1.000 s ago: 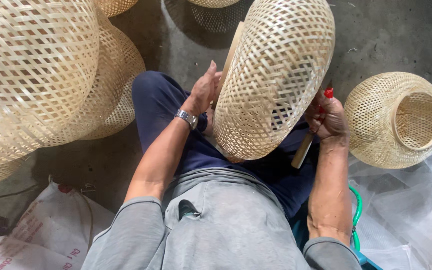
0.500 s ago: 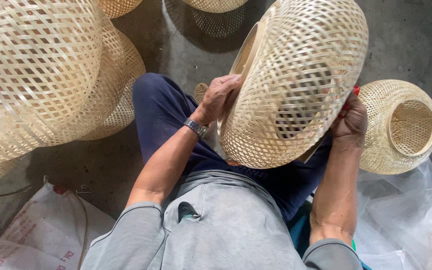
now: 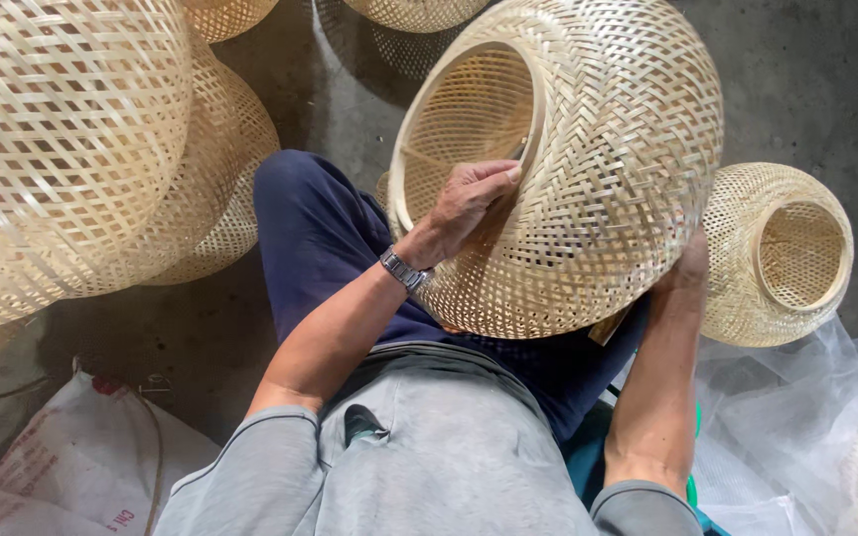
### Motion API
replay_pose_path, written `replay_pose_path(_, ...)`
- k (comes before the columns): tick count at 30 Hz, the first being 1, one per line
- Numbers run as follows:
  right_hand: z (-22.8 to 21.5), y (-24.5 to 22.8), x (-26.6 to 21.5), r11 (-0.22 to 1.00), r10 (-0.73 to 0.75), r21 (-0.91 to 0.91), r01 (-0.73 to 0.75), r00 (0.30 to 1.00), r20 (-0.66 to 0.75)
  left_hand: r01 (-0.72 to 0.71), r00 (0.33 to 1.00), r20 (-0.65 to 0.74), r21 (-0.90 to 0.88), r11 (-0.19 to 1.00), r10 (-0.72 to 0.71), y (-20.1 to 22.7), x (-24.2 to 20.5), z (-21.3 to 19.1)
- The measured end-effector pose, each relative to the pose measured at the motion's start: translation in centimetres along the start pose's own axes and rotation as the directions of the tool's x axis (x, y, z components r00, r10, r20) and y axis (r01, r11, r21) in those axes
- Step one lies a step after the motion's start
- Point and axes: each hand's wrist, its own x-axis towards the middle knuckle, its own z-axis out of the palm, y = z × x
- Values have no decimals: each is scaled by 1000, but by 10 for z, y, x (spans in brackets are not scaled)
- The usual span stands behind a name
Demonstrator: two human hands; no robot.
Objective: The person sits cross-legged and uses a small hammer to tap a wooden rim onto the edge of a woven basket. They rotate the basket repeatedly to secure the rim along its entire circumference.
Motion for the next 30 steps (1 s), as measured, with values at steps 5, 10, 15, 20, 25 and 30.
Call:
replay_pose_path(5, -43, 5, 22, 921, 276, 309, -235, 957, -94, -3, 1000, 2, 8, 1000, 3, -5, -2, 12)
replay_pose_path(10, -48, -30, -5, 974, -52, -227, -12, 960, -274, -1, 999, -33, -7, 1000, 1, -15, -1, 13)
replay_pose_path(15, 32, -96, -51, 548, -144, -825, 135, 987, 66, 5, 998, -70, 22, 1000, -3, -19, -1, 23)
replay_pose_path(20, 110, -128, -41, -47, 17, -915, 401, 916, 400, -8, 998, -65, 65, 998, 12, -17, -5, 32)
replay_pose_path(25, 154, -139, -23, -348, 249, -845, 407, 909, 335, -17, 998, -56, 67, 998, 20, -16, -8, 36)
replay_pose_path(30, 167, -141, -8, -433, 296, -806, 404, 908, 296, -14, 998, -54, 62, 998, 17, -16, -9, 38)
